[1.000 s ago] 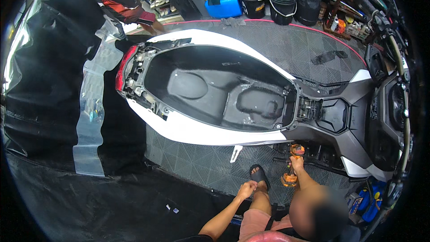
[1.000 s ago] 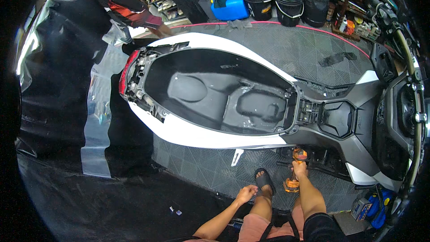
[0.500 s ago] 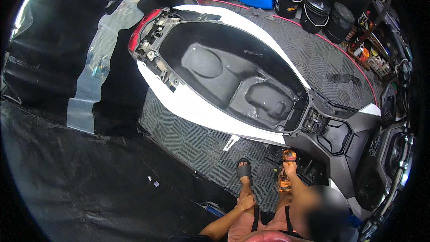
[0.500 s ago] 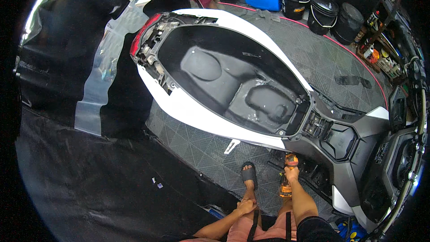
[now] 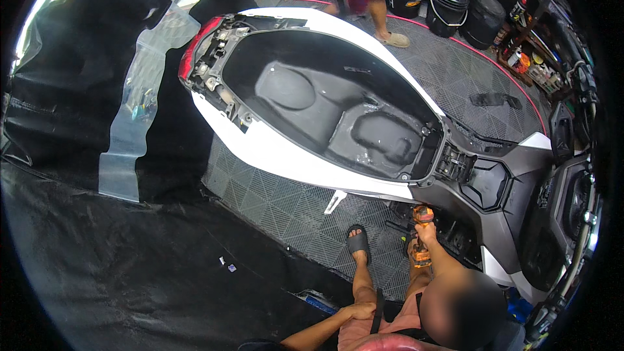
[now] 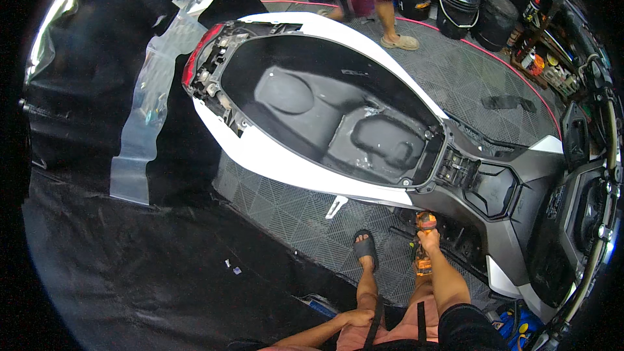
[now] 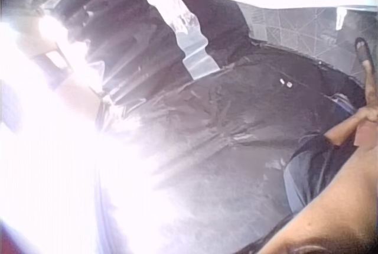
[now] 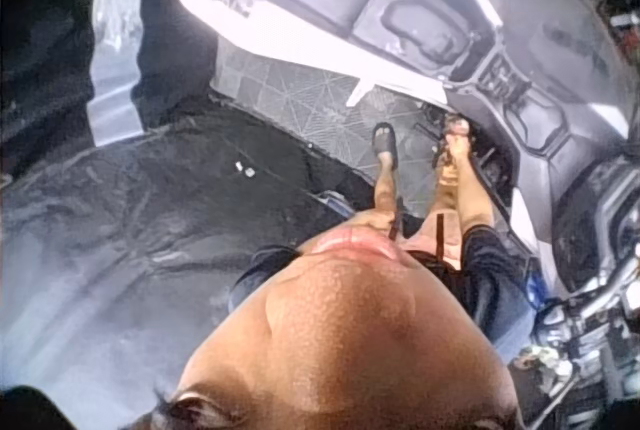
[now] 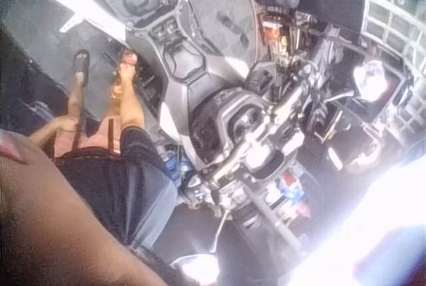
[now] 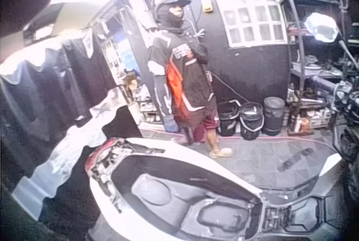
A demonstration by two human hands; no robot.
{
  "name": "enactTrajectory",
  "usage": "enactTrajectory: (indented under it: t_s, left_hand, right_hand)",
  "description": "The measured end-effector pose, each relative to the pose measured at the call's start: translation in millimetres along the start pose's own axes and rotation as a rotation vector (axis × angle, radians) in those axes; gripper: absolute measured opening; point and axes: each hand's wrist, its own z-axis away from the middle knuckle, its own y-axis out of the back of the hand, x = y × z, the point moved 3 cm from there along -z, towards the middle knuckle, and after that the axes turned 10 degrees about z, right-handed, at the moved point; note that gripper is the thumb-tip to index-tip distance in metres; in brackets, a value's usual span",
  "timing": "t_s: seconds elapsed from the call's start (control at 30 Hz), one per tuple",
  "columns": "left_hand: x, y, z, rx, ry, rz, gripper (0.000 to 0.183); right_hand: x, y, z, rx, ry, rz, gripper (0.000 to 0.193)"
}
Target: The person positions a black metal bar onto the side of a motorcycle, inserts bolts into the mounting holes by hand, and secures them using a power drill.
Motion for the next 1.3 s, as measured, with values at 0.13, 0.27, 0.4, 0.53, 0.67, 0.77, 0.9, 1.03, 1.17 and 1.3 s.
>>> enactTrajectory:
  t_s: [0.13, 0.27, 0.4, 0.53, 0.67, 0.77, 0.9, 1.03, 1.17, 1.3]
  left_hand:
    - [-39.6, 14.5, -19.1, 0.312, -0.025, 0.346, 0.033]
    - [-79.1, 48.8, -59.4, 0.459, -0.073, 0.599, 0.028]
    - [-50.1, 124.6, -63.3, 0.864, -0.165, -0.027, 0.011]
    - [-31.7, 217.6, -106.8, 1.258, -0.211, -0.058, 0.012]
    - [8.3, 266.5, -160.3, 1.228, -0.312, -0.035, 0.018]
    - [7.7, 288.0, -215.1, 1.201, -0.326, 0.004, 0.023]
    - [2.8, 303.5, -264.0, 1.201, -0.168, -0.001, 0.031]
    - [12.0, 299.7, -271.4, 1.264, -0.15, 0.202, 0.03]
    - [25.0, 291.9, -270.4, 1.289, -0.275, 0.222, 0.022]
    - [19.5, 296.3, -270.3, 1.359, -0.279, 0.054, 0.016]
  right_hand:
    - [11.8, -7.7, -2.2, -0.024, 0.009, -0.042, 0.026]
    - [78.1, -8.2, -31.9, 0.059, 0.304, -0.093, 0.031]
    - [16.1, 2.5, -8.8, 0.067, 0.205, 0.069, 0.042]
    - [51.4, -4.7, -19.5, 0.018, 0.149, 0.054, 0.036]
    - [63.8, -6.6, -5.2, 0.003, 0.16, -0.183, 0.028]
    - [66.0, -13.5, -3.2, 0.013, 0.147, -0.2, 0.025]
    - [70.8, -18.8, 2.9, 0.11, 0.229, 0.035, 0.031]
    - [68.6, -14.5, 13.3, 0.119, 0.223, 0.033, 0.032]
    - [79.1, -18.7, 9.2, 0.266, 0.354, 0.005, 0.032]
    - [78.4, -23.0, 11.8, 0.255, 0.298, 0.026, 0.032]
